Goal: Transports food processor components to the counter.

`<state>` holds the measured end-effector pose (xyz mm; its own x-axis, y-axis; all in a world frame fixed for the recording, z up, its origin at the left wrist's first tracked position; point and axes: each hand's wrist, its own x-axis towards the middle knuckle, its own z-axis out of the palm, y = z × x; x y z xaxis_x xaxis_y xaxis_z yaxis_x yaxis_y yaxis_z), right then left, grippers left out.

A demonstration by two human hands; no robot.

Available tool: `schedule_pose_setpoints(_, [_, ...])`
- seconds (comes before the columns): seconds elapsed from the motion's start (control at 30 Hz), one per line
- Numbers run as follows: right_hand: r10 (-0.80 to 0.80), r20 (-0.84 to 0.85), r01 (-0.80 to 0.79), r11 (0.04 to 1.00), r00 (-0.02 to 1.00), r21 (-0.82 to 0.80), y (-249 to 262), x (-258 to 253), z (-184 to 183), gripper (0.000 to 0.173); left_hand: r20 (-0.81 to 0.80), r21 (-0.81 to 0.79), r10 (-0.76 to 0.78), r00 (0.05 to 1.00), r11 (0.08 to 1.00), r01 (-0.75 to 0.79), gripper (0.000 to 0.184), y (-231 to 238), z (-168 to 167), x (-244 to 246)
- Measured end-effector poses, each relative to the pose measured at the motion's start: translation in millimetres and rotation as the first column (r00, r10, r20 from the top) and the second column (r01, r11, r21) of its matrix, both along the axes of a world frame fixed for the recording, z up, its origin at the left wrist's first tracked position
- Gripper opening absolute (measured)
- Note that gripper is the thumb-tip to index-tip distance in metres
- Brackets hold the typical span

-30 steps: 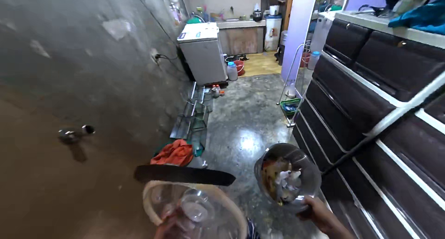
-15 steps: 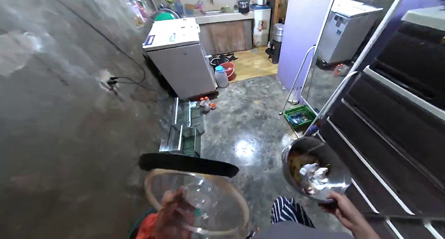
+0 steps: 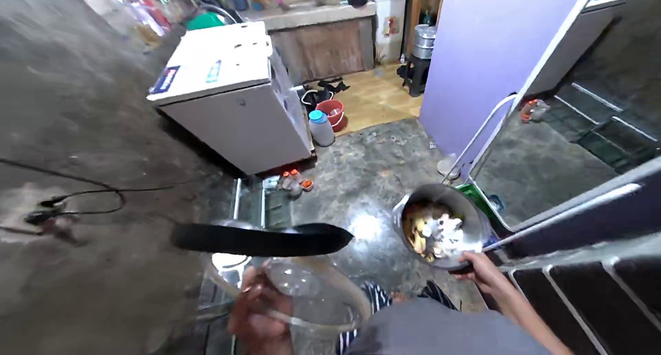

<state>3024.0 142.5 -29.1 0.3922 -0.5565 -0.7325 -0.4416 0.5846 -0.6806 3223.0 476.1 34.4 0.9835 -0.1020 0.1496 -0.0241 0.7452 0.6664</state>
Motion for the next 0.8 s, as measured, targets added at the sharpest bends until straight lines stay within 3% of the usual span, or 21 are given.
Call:
schedule_pose_setpoints(0.13, [0.055, 0.089, -0.057, 0.998, 0.994, 0.028, -60, 138, 3, 0.019, 0.030, -0.008, -0.010, 1.000, 1.000, 0.010, 0.018, -61, -10, 108])
schedule_pose_setpoints(0.2, [0.031, 0.126, -0.038, 0.998, 0.992, 0.057, -92, 202, 0, 0.014, 0.028, 0.012, 0.036, 0.999, 0.999, -0.036, 0.023, -94, -19, 171])
schedule_pose_setpoints(0.37, [-0.099, 0.116, 0.086, 0.989, 0.988, 0.116, -172, 344, -1, 0.011, 0.105, -0.016, -0.064, 0.992, 0.998, 0.066, 0.022, -177, -19, 343])
schedule_pose_setpoints(0.57, [-0.300, 0.077, 0.296, 0.953, 0.951, 0.062, -289, 458, -2, 0.010, 0.116, -0.003, -0.126, 0.985, 0.992, 0.127, 0.021, -297, 8, 544])
schedule_pose_setpoints(0.67, [-0.361, 0.056, 0.361, 0.932, 0.931, 0.020, -353, 512, -7, 0.012, 0.105, -0.001, -0.094, 0.990, 0.996, 0.095, 0.032, -367, 17, 627])
schedule_pose_setpoints(0.8, [-0.375, 0.044, 0.376, 0.926, 0.926, -0.027, -456, 600, -29, 0.011, 0.157, -0.028, -0.003, 0.988, 1.000, 0.007, 0.027, -463, 7, 727])
